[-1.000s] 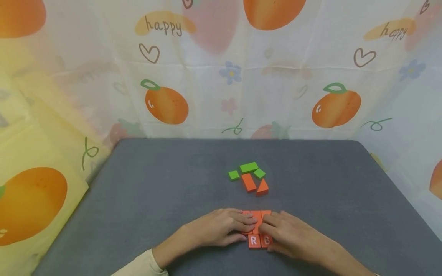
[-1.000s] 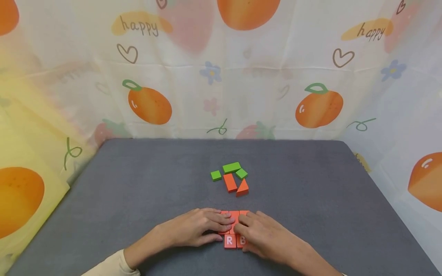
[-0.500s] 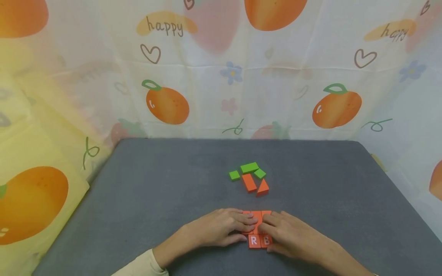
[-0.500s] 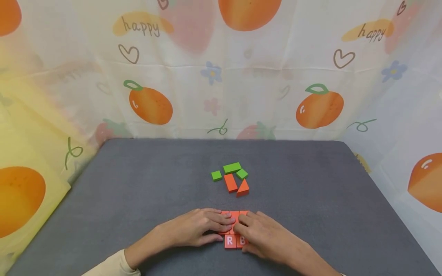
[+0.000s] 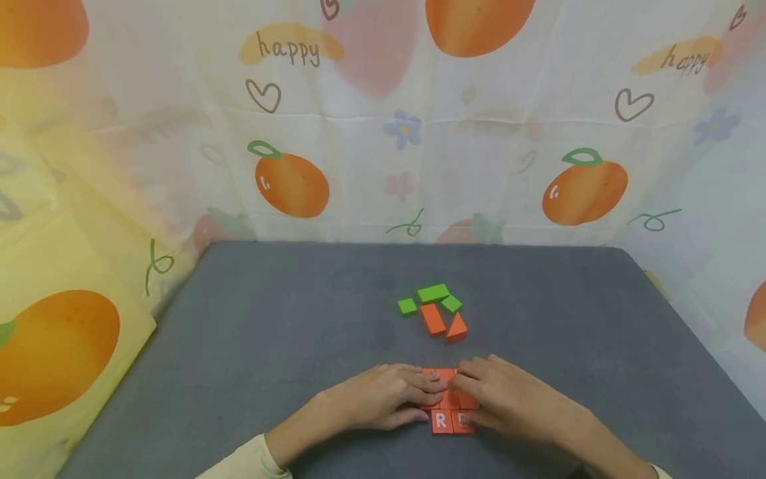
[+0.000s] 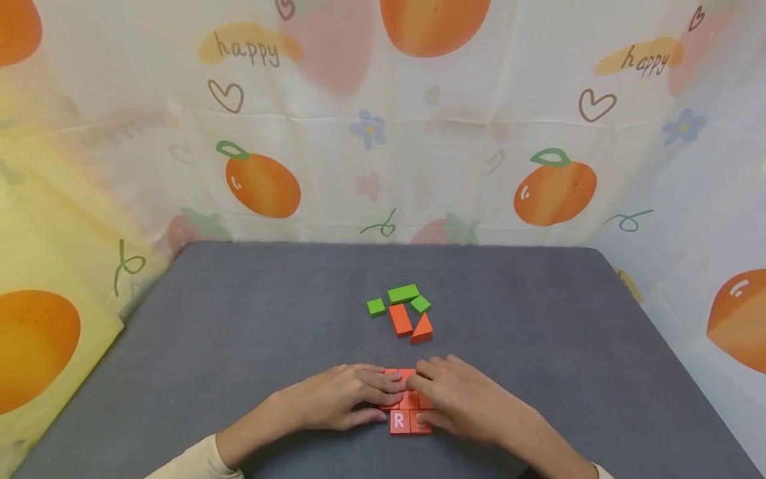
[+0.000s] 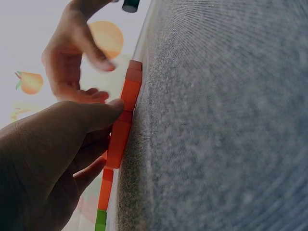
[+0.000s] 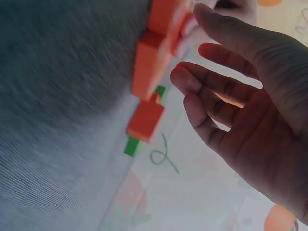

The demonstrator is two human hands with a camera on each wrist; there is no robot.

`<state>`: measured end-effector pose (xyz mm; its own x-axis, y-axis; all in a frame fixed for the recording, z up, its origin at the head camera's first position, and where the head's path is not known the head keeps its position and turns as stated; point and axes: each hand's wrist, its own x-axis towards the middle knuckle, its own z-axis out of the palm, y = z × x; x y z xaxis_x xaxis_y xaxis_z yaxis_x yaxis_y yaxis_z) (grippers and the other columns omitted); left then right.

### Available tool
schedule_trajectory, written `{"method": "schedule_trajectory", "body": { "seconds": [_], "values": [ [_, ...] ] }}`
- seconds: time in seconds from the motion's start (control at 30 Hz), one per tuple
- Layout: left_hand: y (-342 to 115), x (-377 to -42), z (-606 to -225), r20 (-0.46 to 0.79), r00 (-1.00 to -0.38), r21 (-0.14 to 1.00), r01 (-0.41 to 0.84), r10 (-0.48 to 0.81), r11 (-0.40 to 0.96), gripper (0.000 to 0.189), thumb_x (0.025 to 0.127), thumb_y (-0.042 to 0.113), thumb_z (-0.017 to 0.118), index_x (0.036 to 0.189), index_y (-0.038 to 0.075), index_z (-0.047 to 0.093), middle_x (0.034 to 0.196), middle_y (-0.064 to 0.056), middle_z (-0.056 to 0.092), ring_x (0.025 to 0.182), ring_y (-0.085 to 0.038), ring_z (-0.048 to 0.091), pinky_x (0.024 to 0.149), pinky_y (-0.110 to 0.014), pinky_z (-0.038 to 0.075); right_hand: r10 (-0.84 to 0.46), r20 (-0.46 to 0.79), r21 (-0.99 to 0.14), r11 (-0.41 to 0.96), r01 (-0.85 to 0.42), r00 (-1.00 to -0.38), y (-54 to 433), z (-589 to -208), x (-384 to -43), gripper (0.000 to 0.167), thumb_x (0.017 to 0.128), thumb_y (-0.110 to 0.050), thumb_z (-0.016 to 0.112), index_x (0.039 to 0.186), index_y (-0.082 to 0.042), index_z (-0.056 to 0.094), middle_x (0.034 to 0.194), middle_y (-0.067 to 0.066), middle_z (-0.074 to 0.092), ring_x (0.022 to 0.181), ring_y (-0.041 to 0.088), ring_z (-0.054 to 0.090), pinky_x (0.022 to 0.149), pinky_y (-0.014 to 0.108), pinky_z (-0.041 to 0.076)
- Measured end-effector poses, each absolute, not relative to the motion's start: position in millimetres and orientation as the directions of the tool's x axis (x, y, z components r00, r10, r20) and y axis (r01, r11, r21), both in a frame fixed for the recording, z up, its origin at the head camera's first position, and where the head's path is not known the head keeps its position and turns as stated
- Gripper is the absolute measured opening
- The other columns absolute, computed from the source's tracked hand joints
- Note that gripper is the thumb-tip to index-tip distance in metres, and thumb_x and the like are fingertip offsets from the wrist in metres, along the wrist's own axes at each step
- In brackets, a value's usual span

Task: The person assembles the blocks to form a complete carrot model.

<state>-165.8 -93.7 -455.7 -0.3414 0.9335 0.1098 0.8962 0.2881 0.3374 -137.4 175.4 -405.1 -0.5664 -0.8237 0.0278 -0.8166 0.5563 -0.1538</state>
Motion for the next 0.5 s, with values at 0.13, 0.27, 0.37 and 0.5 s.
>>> {"method": "schedule_trajectory", "body": {
  "seconds": [0.13, 0.27, 0.37, 0.5],
  "values": [
    [-95, -166, -456, 0.119, -0.338, 0.335, 0.899, 0.934, 0.282, 0.040, 0.106, 0.030, 0.064, 0.142, 0.015, 0.066, 0.149, 0.002, 0.063, 0.141, -0.011, 0.059, 0.120, -0.029, 0.046, -0.815, 0.033, -0.152, 0.568, -0.809, -0.578, 173, -393, -158, 0.030, 0.091, -0.029, 0.082, 0.117, -0.017, 0.070, 0.104, -0.007, 0.065, 0.091, 0.003, 0.056, 0.076, 0.028, 0.051],
    [-94, -165, -456, 0.127, -0.332, 0.331, 0.902, 0.934, 0.276, 0.039, 0.105, 0.029, 0.065, 0.141, 0.014, 0.067, 0.148, 0.001, 0.064, 0.141, -0.011, 0.059, 0.122, -0.029, 0.044, -0.807, 0.087, -0.121, 0.573, -0.811, -0.584, 169, -384, -184, 0.029, 0.092, -0.028, 0.081, 0.114, -0.013, 0.071, 0.103, -0.002, 0.068, 0.089, 0.009, 0.063, 0.076, 0.034, 0.056],
    [-93, -165, -456, 0.120, -0.333, 0.332, 0.901, 0.935, 0.279, 0.039, 0.105, 0.030, 0.064, 0.141, 0.015, 0.067, 0.149, 0.002, 0.064, 0.142, -0.011, 0.058, 0.122, -0.030, 0.044, -0.782, 0.060, -0.123, 0.612, -0.782, -0.621, 163, -380, -204, 0.031, 0.094, -0.031, 0.079, 0.116, -0.011, 0.071, 0.102, 0.000, 0.068, 0.087, 0.012, 0.063, 0.079, 0.038, 0.056],
    [-94, -166, -455, 0.100, -0.342, 0.332, 0.897, 0.934, 0.293, 0.039, 0.106, 0.031, 0.063, 0.142, 0.016, 0.067, 0.150, 0.003, 0.063, 0.142, -0.011, 0.057, 0.120, -0.030, 0.047, -0.751, -0.020, -0.138, 0.656, -0.742, -0.660, 153, -379, -223, 0.037, 0.097, -0.032, 0.075, 0.128, -0.012, 0.071, 0.110, 0.004, 0.071, 0.093, 0.019, 0.064, 0.085, 0.043, 0.055]
  ]
}}
